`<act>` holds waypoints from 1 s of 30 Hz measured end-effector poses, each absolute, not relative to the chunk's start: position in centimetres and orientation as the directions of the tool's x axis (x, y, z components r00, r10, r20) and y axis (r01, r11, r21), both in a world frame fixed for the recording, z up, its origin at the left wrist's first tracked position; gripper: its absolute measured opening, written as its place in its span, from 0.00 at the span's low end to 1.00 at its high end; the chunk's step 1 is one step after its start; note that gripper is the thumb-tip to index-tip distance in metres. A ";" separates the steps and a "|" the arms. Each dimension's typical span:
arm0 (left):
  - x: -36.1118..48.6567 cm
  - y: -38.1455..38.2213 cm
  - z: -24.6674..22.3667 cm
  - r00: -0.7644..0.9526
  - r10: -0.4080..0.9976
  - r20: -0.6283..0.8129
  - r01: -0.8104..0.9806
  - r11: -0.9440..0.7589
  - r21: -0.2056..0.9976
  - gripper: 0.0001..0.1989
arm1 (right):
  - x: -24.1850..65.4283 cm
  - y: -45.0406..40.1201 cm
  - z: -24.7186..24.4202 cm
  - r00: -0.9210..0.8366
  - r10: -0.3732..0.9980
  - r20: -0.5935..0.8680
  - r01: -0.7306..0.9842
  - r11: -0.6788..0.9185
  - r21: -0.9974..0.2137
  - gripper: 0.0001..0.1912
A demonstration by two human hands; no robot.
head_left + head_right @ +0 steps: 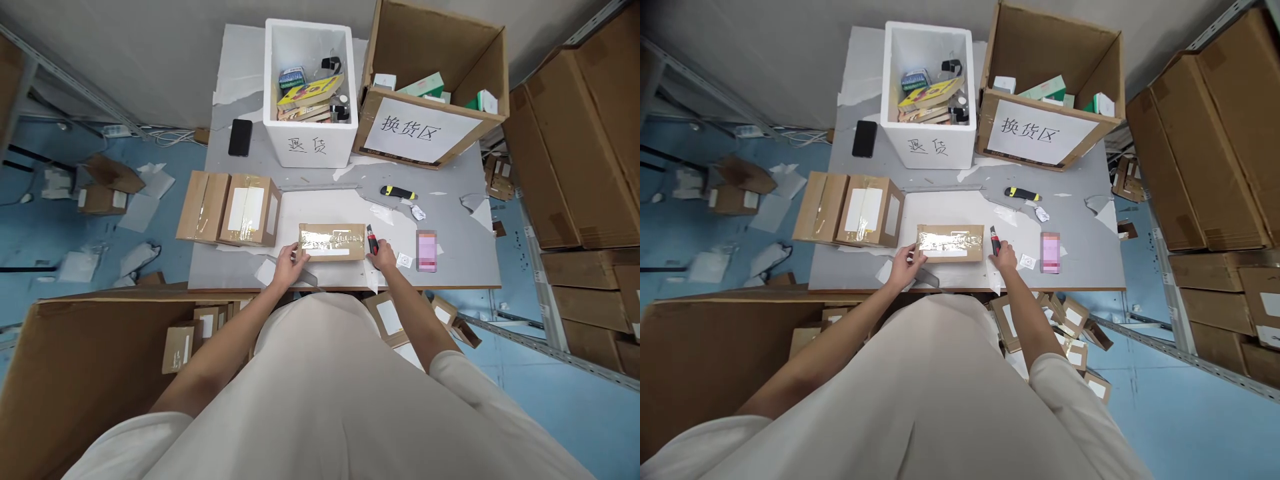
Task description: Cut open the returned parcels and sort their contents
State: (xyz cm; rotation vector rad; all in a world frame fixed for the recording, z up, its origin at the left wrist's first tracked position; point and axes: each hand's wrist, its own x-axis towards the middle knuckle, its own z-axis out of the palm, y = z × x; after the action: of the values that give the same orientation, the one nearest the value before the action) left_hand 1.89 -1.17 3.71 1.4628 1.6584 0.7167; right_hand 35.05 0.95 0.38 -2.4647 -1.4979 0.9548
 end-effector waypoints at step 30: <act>3.2 -2.1 2.1 0.594 0.775 0.215 0.650 -0.620 0.439 0.25 | 25.3 6.5 12.9 -0.785 0.505 -0.358 0.597 0.772 -0.220 0.32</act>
State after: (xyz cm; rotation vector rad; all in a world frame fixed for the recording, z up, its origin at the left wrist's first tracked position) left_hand 3.24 -2.13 2.13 2.5101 1.1593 0.5603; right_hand 25.30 6.49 12.87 -1.0241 -3.2185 0.5630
